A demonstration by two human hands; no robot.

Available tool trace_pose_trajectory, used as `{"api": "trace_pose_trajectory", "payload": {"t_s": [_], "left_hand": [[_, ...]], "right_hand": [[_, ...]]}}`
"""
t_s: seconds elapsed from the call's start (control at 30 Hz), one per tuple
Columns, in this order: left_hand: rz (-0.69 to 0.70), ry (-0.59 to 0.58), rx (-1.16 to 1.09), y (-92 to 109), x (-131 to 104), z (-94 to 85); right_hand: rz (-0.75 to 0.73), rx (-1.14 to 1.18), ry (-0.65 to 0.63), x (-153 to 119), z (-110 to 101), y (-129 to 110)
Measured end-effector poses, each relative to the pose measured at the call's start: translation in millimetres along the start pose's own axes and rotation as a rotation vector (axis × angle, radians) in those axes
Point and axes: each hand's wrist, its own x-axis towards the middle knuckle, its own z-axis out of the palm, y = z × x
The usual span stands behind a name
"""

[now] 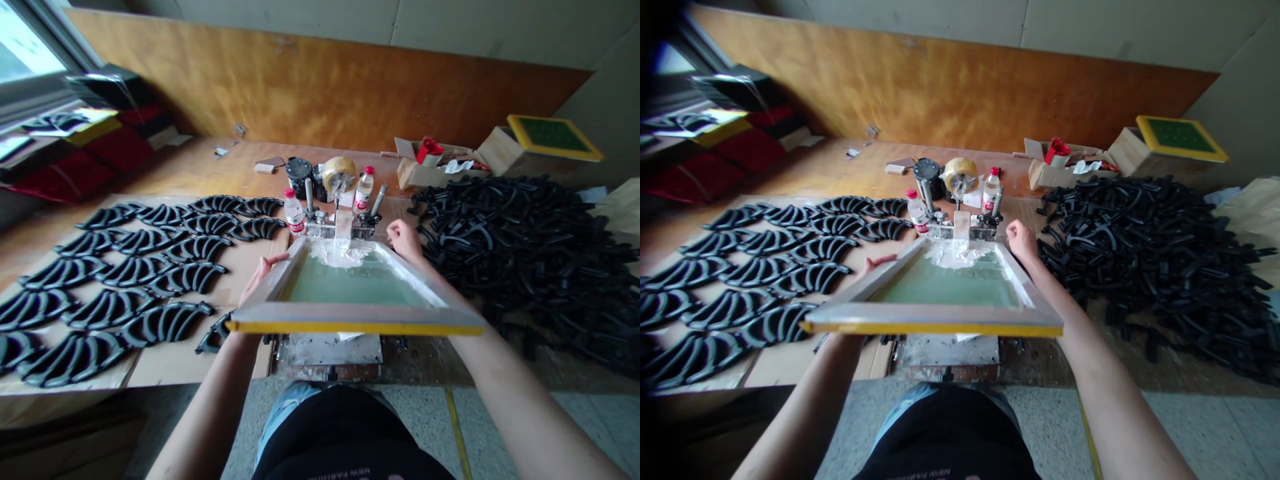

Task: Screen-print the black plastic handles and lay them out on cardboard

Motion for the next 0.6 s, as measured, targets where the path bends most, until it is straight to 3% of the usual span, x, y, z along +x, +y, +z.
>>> {"api": "trace_pose_trajectory", "payload": {"t_s": [0.1, 0.2, 0.27, 0.37, 0.43, 0.53, 0.6], "left_hand": [[0.082, -0.045, -0.133, 20, 18, 21.2], [0.036, 0.064, -0.200, 15, 17, 36.5], [-0.078, 0.097, -0.203, -9, 6, 42.3], [-0.447, -0.068, -0.146, -61, -23, 47.5], [-0.590, -0.109, -0.149, -91, -43, 48.1], [-0.608, -0.012, -0.154, -116, -63, 33.1], [-0.579, 0.103, -0.122, -123, -70, 4.5]], "right_hand": [[0.029, 0.032, -0.126, -33, 22, 22], [-0.152, 0.041, -0.242, -69, 53, 13], [-0.318, 0.018, -0.285, -88, 66, -4], [-0.440, -0.009, -0.224, -118, 69, -37], [-0.552, -0.005, -0.201, -140, 69, -57], [-0.814, 0.025, -0.304, -157, 70, -62], [-0.775, 0.012, -0.321, -147, 66, -39]]}}
